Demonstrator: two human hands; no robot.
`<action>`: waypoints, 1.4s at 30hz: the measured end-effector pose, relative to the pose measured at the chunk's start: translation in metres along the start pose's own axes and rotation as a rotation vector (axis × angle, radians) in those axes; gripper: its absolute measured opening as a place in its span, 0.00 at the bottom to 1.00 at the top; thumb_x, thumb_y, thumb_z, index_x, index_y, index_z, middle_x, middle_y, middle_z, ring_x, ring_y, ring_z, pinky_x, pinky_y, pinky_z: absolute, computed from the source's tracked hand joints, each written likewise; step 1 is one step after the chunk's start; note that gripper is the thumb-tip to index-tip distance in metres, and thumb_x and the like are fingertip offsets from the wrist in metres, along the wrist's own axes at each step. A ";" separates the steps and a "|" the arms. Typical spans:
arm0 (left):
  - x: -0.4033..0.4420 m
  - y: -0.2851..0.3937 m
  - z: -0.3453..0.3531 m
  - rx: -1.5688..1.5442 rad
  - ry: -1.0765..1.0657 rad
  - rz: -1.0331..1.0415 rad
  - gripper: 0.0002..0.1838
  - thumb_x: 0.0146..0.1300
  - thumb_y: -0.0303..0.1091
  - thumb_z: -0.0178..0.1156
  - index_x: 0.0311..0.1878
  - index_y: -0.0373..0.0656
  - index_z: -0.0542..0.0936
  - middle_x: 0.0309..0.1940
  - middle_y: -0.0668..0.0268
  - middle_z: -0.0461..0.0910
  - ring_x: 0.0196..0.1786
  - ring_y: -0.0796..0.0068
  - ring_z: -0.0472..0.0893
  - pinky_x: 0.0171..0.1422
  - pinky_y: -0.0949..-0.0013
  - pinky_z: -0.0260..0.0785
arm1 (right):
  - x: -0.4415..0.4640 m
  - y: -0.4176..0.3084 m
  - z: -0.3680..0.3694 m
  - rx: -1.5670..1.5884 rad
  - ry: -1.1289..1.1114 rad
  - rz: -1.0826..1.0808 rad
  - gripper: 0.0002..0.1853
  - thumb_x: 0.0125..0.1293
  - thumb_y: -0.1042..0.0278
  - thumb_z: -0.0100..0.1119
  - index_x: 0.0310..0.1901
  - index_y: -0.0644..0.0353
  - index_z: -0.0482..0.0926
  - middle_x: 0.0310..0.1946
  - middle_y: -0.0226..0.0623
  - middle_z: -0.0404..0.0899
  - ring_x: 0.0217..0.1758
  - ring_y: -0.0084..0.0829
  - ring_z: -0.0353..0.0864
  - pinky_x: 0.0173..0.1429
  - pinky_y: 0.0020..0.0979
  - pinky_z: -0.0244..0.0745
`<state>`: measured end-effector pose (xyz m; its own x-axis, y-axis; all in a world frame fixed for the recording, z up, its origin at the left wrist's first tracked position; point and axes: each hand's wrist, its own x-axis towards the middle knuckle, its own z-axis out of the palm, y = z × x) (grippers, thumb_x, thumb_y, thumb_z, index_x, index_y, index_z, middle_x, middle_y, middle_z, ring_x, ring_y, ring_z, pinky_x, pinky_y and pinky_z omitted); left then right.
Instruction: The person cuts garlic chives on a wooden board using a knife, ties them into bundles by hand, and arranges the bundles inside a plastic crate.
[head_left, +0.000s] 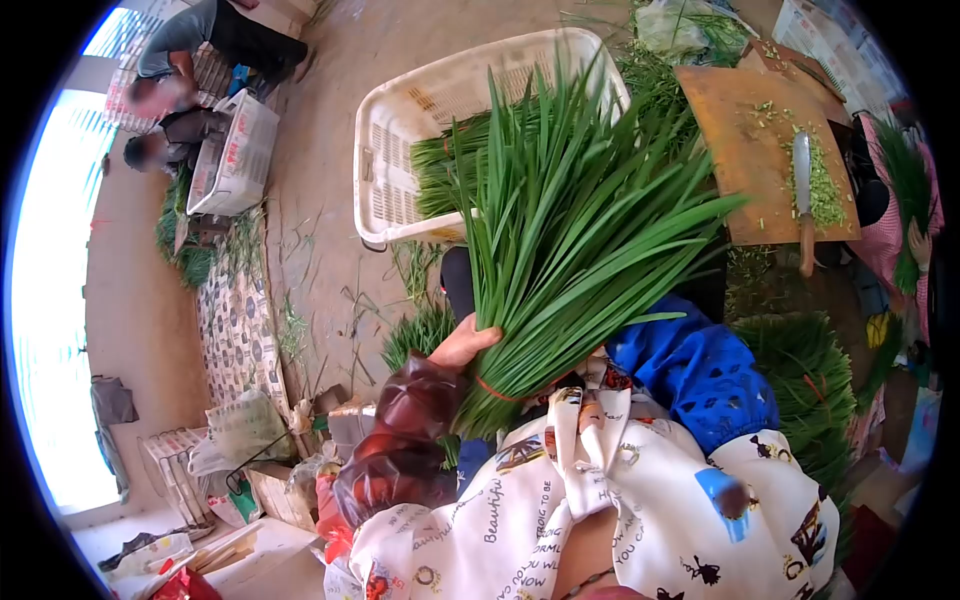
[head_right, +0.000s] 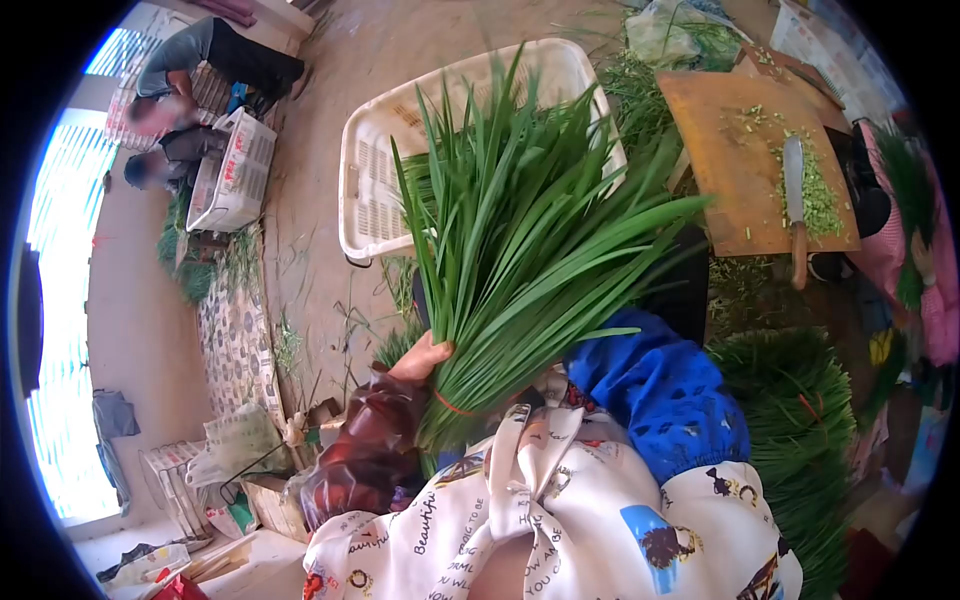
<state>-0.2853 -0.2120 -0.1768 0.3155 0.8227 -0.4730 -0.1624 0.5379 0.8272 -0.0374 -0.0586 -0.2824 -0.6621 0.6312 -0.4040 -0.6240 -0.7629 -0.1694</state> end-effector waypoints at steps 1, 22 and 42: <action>0.001 0.005 0.001 -0.004 -0.004 0.004 0.32 0.54 0.43 0.58 0.59 0.37 0.61 0.50 0.62 0.71 0.51 0.69 0.71 0.56 0.68 0.63 | 0.002 -0.015 -0.006 -0.003 -0.020 -0.039 0.20 0.65 0.54 0.42 0.51 0.59 0.67 0.48 0.40 0.71 0.48 0.32 0.71 0.50 0.30 0.67; -0.004 0.011 -0.037 -0.217 0.562 0.125 0.17 0.62 0.34 0.49 0.51 0.35 0.69 0.41 0.60 0.76 0.40 0.69 0.78 0.45 0.67 0.71 | -0.015 0.083 0.152 -2.210 -0.667 -1.138 0.27 0.54 0.55 0.53 0.55 0.58 0.66 0.49 0.36 0.70 0.57 0.33 0.64 0.62 0.40 0.52; -0.003 0.015 -0.029 0.144 0.544 0.136 0.24 0.52 0.37 0.61 0.49 0.31 0.69 0.42 0.59 0.74 0.43 0.71 0.75 0.48 0.70 0.66 | -0.033 -0.011 0.161 -2.448 -0.004 -1.162 0.23 0.51 0.66 0.56 0.51 0.60 0.68 0.47 0.39 0.69 0.51 0.35 0.66 0.57 0.37 0.56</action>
<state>-0.3155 -0.2007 -0.1715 -0.2317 0.8796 -0.4154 -0.0269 0.4211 0.9066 -0.0754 -0.0480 -0.1226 -0.6268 0.6481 0.4326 0.6026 0.7551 -0.2582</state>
